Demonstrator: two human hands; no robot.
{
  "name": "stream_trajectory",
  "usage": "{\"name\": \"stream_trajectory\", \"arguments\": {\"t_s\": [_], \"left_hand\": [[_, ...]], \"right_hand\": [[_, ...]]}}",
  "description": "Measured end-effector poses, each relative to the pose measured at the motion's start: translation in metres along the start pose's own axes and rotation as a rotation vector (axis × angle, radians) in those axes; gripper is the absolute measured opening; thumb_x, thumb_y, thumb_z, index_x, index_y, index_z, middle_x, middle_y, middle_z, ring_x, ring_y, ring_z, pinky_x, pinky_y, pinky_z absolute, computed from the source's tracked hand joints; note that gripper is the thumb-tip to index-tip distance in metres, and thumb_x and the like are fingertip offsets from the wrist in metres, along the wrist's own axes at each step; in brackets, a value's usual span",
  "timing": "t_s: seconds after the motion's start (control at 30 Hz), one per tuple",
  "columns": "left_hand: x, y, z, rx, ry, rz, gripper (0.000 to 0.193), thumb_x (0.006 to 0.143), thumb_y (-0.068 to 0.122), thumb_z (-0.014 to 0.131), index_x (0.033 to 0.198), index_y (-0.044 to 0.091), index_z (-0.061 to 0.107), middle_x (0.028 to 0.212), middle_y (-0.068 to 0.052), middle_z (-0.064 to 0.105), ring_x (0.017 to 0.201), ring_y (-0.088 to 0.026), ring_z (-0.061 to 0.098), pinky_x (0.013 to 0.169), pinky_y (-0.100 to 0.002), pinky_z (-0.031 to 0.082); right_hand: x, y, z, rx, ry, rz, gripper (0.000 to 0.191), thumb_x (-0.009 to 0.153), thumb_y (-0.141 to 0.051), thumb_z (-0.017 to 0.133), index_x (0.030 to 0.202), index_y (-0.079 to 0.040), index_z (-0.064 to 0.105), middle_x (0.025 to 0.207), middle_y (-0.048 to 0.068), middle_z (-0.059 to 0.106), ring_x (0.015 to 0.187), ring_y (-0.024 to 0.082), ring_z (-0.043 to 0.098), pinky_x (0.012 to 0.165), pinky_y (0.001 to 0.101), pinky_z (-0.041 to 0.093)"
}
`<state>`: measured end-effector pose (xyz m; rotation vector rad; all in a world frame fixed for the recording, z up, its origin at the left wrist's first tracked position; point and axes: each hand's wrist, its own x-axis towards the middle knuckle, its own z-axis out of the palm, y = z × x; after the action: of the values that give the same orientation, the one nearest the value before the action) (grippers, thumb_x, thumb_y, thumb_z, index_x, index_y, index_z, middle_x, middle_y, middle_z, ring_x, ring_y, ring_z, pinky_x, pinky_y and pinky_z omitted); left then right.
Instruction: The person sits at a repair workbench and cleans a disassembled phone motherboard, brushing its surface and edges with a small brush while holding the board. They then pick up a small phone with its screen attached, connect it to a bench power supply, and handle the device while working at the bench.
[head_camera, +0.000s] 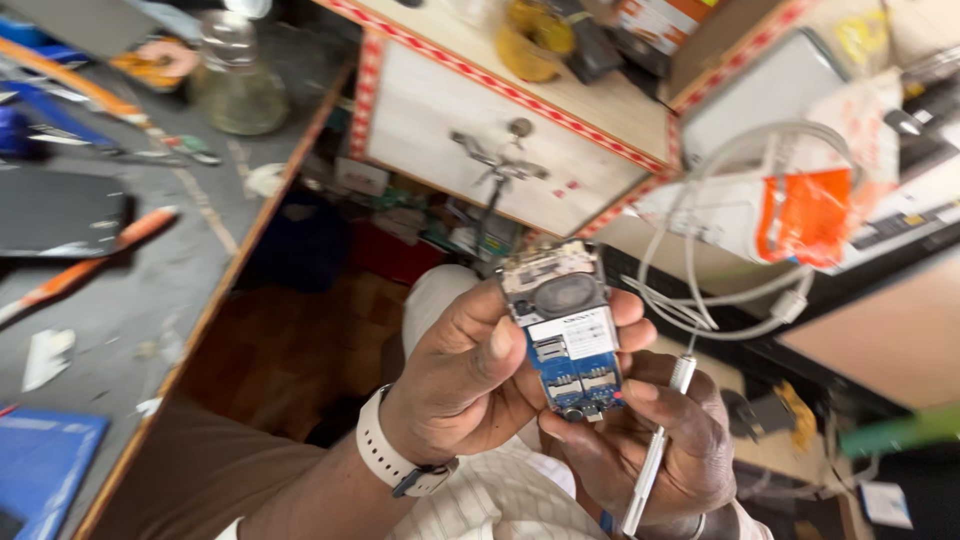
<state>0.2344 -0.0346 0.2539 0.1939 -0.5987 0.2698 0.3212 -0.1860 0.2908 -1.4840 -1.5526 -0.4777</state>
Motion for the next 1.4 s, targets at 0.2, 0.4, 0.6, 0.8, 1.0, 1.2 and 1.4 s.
{"name": "stream_trajectory", "arguments": {"t_s": [0.2, 0.4, 0.6, 0.8, 1.0, 1.2, 1.4], "left_hand": [[0.027, -0.035, -0.007, -0.028, -0.064, -0.148, 0.05, 0.115, 0.031, 0.057, 0.149, -0.004, 0.047, 0.149, -0.027, 0.052, 0.142, -0.039, 0.051, 0.121, -0.051, 0.047], [0.032, -0.054, -0.008, -0.043, -0.045, -0.214, 0.051, 0.114, 0.032, 0.056, 0.148, -0.006, 0.046, 0.148, -0.027, 0.052, 0.142, -0.039, 0.05, 0.121, -0.05, 0.046], [0.029, -0.053, -0.008, -0.052, -0.036, -0.205, 0.051, 0.114, 0.031, 0.056, 0.149, -0.005, 0.046, 0.149, -0.027, 0.052, 0.142, -0.039, 0.051, 0.12, -0.051, 0.046], [0.018, -0.033, 0.0, -0.008, -0.007, -0.12, 0.051, 0.113, 0.031, 0.059, 0.151, 0.0, 0.045, 0.148, -0.025, 0.053, 0.141, -0.038, 0.051, 0.119, -0.051, 0.046], [-0.013, 0.001, 0.042, 0.14, 0.025, 0.029, 0.053, 0.111, 0.031, 0.062, 0.151, 0.001, 0.045, 0.143, -0.022, 0.057, 0.137, -0.035, 0.055, 0.115, -0.048, 0.05], [-0.074, 0.012, 0.108, 0.391, 0.06, 0.177, 0.05, 0.113, 0.028, 0.061, 0.15, -0.001, 0.045, 0.141, -0.021, 0.058, 0.134, -0.032, 0.058, 0.115, -0.046, 0.05], [-0.153, 0.068, 0.14, 0.6, 0.502, 0.777, 0.051, 0.111, 0.021, 0.054, 0.153, -0.003, 0.041, 0.143, -0.022, 0.061, 0.132, -0.033, 0.063, 0.111, -0.048, 0.054]], "right_hand": [[-0.026, -0.005, -0.042, -0.344, 0.035, 0.118, 0.077, 0.07, -0.019, 0.095, 0.129, -0.011, 0.046, 0.109, 0.017, 0.062, 0.094, 0.023, 0.071, 0.076, 0.0317, 0.058], [-0.043, 0.0, -0.067, -0.346, -0.048, 0.123, 0.077, 0.073, -0.019, 0.094, 0.13, -0.01, 0.043, 0.111, 0.016, 0.062, 0.098, 0.023, 0.072, 0.077, 0.0324, 0.06], [-0.04, -0.001, -0.061, -0.27, -0.014, 0.149, 0.075, 0.076, -0.014, 0.093, 0.132, -0.011, 0.043, 0.113, 0.017, 0.062, 0.101, 0.025, 0.073, 0.079, 0.0325, 0.062], [-0.033, 0.008, -0.045, -0.276, -0.029, 0.069, 0.076, 0.071, -0.019, 0.096, 0.128, -0.009, 0.047, 0.105, 0.014, 0.067, 0.097, 0.021, 0.072, 0.076, 0.0315, 0.058], [-0.001, 0.015, -0.012, -0.108, -0.039, -0.049, 0.06, 0.083, -0.019, 0.083, 0.131, -0.005, 0.05, 0.104, 0.013, 0.069, 0.093, 0.019, 0.071, 0.079, 0.0315, 0.059], [0.013, 0.006, 0.048, 0.119, 0.062, -0.212, 0.047, 0.095, -0.018, 0.071, 0.134, -0.001, 0.053, 0.102, 0.012, 0.07, 0.088, 0.018, 0.07, 0.082, 0.0315, 0.059], [0.038, -0.016, 0.124, 0.639, -0.118, -0.097, 0.038, 0.106, -0.018, 0.058, 0.138, 0.003, 0.056, 0.101, 0.012, 0.072, 0.084, 0.016, 0.069, 0.085, 0.0314, 0.059]]}}
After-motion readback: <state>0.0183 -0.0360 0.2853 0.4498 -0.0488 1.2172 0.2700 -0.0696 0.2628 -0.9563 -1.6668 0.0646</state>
